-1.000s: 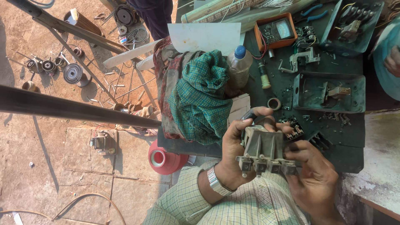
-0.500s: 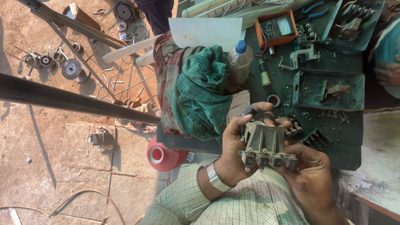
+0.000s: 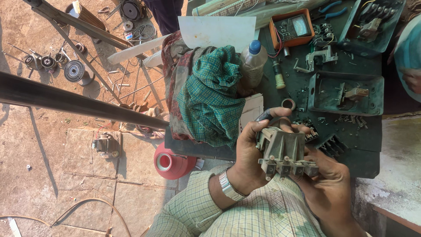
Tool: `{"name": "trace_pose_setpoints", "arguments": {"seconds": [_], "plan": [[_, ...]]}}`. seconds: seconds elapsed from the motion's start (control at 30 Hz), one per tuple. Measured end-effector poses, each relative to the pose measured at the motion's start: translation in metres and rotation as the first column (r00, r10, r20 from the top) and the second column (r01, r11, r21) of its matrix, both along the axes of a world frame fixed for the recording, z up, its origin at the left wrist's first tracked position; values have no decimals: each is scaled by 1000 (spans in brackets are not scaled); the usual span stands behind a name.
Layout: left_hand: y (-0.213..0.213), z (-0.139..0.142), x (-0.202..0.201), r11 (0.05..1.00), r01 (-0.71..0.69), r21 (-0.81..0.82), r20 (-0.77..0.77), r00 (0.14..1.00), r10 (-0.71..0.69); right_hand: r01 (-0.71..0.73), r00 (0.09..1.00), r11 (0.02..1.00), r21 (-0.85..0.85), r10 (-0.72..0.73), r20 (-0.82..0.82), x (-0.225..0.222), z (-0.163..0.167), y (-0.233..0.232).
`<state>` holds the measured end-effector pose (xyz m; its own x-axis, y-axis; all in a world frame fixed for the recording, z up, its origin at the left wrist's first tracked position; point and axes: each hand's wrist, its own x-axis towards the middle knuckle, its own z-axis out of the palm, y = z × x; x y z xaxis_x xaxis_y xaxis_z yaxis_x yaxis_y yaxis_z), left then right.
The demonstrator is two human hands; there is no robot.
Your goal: The person holds a small electrical component, turns it over, and uses a small tool to scrape or clean its surface. They then place the component on the table and continue to clean small parts with the tool.
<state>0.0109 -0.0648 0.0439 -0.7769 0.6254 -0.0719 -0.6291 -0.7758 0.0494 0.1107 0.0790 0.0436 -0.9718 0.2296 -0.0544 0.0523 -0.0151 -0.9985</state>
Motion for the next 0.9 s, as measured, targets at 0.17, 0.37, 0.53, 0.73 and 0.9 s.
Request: {"name": "trace_pose_setpoints", "arguments": {"seconds": [0.17, 0.37, 0.53, 0.73, 0.9], "plan": [[3, 0, 1, 998, -60, -26, -60, 997, 58, -25, 984, 970, 242, 67, -164, 1, -11, -5], [-1, -3, 1, 999, -17, -46, -29, 999, 16, 37, 966, 857, 513, 101, -239, -1, -14, -7], [0, -4, 0, 997, -26, -77, -38, 999, 23, 82, 955, 869, 488, 72, -289, -6, -3, -19], [3, -6, -1, 997, -56, -43, -35, 998, 55, 101, 917, 864, 494, 111, -382, -13, -1, -21], [1, -4, -6, 991, -7, -131, -13, 1000, 5, 101, 927, 861, 499, 101, -362, -11, -3, -22]]}}
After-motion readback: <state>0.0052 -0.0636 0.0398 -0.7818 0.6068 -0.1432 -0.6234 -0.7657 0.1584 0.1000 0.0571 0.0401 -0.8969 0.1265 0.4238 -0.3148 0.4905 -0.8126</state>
